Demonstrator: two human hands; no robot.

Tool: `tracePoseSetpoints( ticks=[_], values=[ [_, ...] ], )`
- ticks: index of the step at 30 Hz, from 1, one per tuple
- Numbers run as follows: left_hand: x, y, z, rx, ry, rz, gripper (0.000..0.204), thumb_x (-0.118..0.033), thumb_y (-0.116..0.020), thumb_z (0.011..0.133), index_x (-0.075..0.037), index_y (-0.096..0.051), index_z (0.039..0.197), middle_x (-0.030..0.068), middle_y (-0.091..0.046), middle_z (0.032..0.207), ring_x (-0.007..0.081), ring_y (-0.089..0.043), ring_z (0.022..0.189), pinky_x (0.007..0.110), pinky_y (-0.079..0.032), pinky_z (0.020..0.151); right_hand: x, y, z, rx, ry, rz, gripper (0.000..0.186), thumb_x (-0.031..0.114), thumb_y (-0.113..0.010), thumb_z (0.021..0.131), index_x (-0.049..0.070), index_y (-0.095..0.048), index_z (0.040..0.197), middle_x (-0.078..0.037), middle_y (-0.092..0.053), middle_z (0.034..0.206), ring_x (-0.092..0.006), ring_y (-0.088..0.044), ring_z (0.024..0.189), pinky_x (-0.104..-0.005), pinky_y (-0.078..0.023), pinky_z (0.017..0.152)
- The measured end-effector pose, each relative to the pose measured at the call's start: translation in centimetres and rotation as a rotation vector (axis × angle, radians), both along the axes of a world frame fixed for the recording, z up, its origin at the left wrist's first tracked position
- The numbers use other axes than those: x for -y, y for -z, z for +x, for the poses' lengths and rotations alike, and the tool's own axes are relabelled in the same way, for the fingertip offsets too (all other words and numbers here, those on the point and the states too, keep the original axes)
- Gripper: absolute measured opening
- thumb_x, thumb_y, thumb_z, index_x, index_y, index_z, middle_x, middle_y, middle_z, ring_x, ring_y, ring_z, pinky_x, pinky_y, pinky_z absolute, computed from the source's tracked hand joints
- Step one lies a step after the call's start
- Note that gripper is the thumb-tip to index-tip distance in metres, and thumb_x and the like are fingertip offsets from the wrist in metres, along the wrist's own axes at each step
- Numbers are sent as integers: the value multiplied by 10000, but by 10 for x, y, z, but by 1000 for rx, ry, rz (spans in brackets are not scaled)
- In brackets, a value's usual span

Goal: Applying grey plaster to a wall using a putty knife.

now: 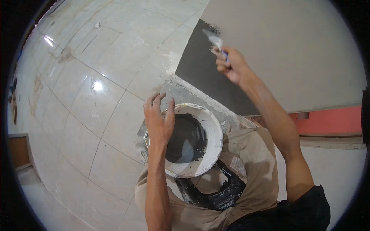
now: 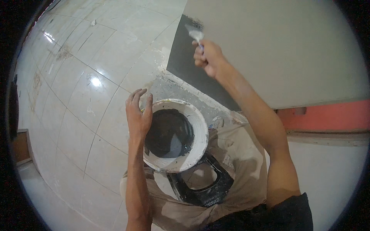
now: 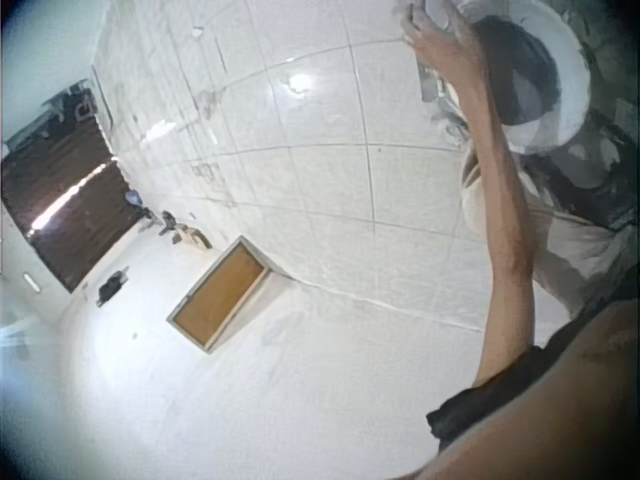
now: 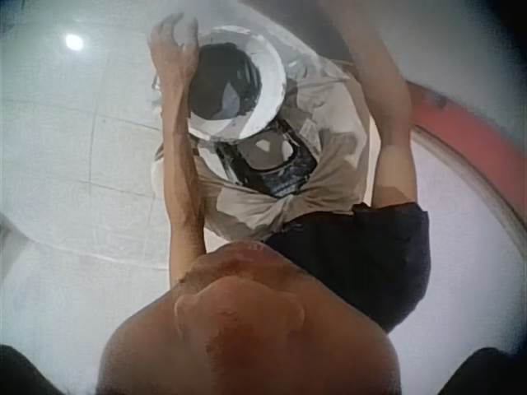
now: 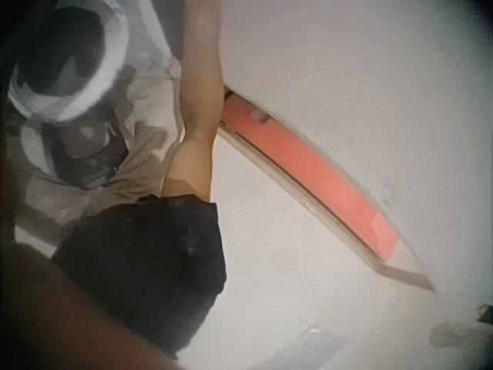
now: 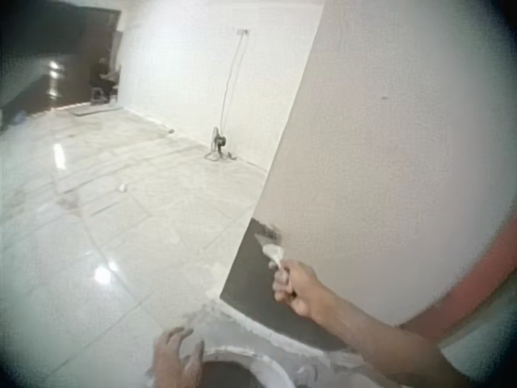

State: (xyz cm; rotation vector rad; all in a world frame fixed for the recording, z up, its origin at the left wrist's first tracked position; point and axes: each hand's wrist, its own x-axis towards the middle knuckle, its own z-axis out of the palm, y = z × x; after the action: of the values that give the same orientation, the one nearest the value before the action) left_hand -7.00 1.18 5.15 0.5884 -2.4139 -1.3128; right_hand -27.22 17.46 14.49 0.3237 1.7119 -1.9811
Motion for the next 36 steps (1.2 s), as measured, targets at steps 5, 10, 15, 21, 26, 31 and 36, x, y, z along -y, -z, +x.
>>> tracePoseSetpoints(
  ticks=[5, 10, 15, 21, 26, 31, 36],
  values=[
    [-6, 0, -2, -5, 33, 23, 389, -304, -586, 946, 9, -634, 1172, 203, -577, 1270, 365, -504, 1216, 437, -370, 1059, -6, 63, 5, 210, -66, -7, 160, 148, -424, 946, 25, -514, 994, 38, -367, 605, -68, -298, 468, -253, -237, 432],
    [-3, 2, -3, 2, 15, -7, 385, -300, -590, 944, 8, -635, 1170, 204, -577, 1267, 365, -505, 1215, 438, -370, 1058, -12, 95, -33, 222, 16, 72, 147, 149, -404, 960, 54, -515, 955, 61, -343, 592, -43, -278, 464, -226, -211, 417],
    [-5, 3, -4, 8, 32, -6, 378, -294, -592, 944, 4, -634, 1173, 203, -577, 1267, 368, -505, 1217, 440, -370, 1057, -11, 52, -47, 161, 8, 102, 144, 135, -405, 954, 40, -514, 943, 72, -341, 595, -33, -273, 461, -217, -200, 413],
    [-3, 4, -4, -25, 5, -22, 378, -297, -594, 943, 2, -635, 1171, 202, -585, 1256, 373, -510, 1209, 444, -376, 1049, -9, 11, -8, -46, -67, 171, 227, 213, -389, 976, 41, -536, 983, 76, -347, 592, -41, -288, 460, -228, -246, 434],
    [-2, 0, -1, -15, 28, 5, 382, -302, -591, 944, 3, -637, 1171, 206, -585, 1255, 374, -510, 1212, 446, -378, 1049, -19, 52, 32, 144, -129, 67, 239, 242, -388, 986, 55, -534, 1018, 51, -384, 633, -62, -310, 471, -231, -259, 439],
    [-5, 2, -3, -16, 29, 1, 390, -303, -593, 941, 6, -636, 1173, 207, -585, 1257, 373, -508, 1216, 447, -377, 1051, -16, 92, 27, 207, -49, 73, 128, 181, -483, 931, 68, -527, 972, 35, -401, 639, -69, -314, 472, -255, -256, 432],
    [-4, 2, -2, 12, 23, -6, 385, -292, -600, 938, 3, -635, 1182, 207, -583, 1266, 372, -504, 1221, 447, -377, 1052, -7, 98, 2, 173, 12, 81, 96, 140, -495, 927, 51, -499, 960, 31, -395, 631, -70, -297, 464, -255, -236, 425]
  ],
)
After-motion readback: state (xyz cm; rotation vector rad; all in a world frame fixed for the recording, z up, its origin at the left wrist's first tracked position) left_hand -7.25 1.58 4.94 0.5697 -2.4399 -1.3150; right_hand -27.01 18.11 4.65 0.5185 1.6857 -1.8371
